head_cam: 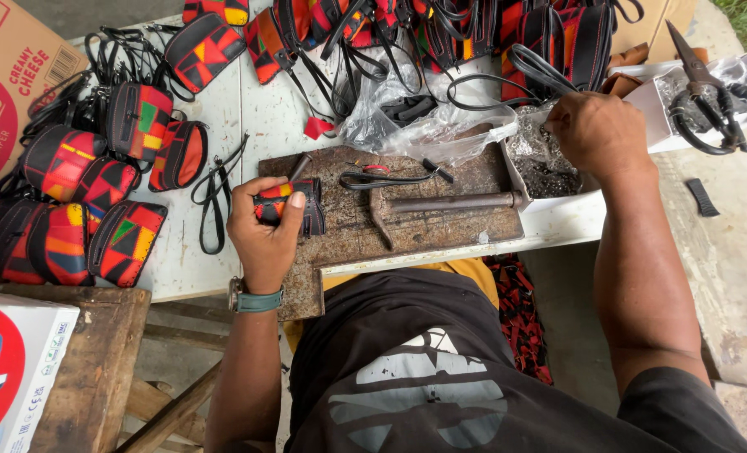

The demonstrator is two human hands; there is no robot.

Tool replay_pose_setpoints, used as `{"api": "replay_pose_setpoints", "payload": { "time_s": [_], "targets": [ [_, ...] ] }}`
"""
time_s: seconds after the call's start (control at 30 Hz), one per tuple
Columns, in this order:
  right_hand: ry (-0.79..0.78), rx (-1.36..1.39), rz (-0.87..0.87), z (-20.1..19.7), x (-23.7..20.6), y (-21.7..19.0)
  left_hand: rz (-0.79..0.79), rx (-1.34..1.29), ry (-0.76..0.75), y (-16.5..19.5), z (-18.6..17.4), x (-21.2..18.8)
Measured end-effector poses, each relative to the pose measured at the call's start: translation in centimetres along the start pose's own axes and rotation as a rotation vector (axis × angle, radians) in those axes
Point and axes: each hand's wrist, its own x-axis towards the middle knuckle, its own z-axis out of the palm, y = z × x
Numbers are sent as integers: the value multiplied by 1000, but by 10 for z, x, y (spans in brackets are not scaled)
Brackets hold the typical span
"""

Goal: The person sits at a workbench assembling small colorful zippered coin purses. They thread and fold a black wrist strap, attach it to the purse's zipper pull and corner, hammer fasteners on a wooden block, and place finished purses on the table and into a cardboard box.

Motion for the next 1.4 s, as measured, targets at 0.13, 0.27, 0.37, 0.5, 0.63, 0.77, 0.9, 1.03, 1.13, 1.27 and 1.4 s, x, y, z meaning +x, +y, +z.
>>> {"api": "replay_pose_setpoints", "payload": {
  "time_s": [0.13,0.27,0.37,0.5,0.63,0.77,0.9,1.03,1.13,1.27,1.4],
  "targets": [
    [-50,77,25,-4,3,-1,-29,-8,2,8,3,1],
    [2,247,126,-20,1,-7,-63,-84,10,17,12,6],
    [97,609,70,-36,-9,-28,-113,-145,36,25,28,15],
    [92,1166,-76,-34,-30,-94,66,-53,65,47,57,18],
    [11,1449,-69,-19,-41,-155,58,-134,-18,69,77,23],
    [73,1642,-86,-12,-44,-176,45,-128,-38,84,85,24],
    [134,1883,-141,-4,-46,-176,66,-127,-97,88,91,22],
    [169,1862,-170,3,-50,-171,47,-162,-140,84,94,19],
    [161,1846,-124,-1,-53,-166,75,-156,-136,81,97,15],
    [85,1874,-115,-13,-56,-166,83,-155,-85,78,103,16],
    [115,1837,-20,-12,-56,-171,52,-215,-197,78,99,18]
  ]
}}
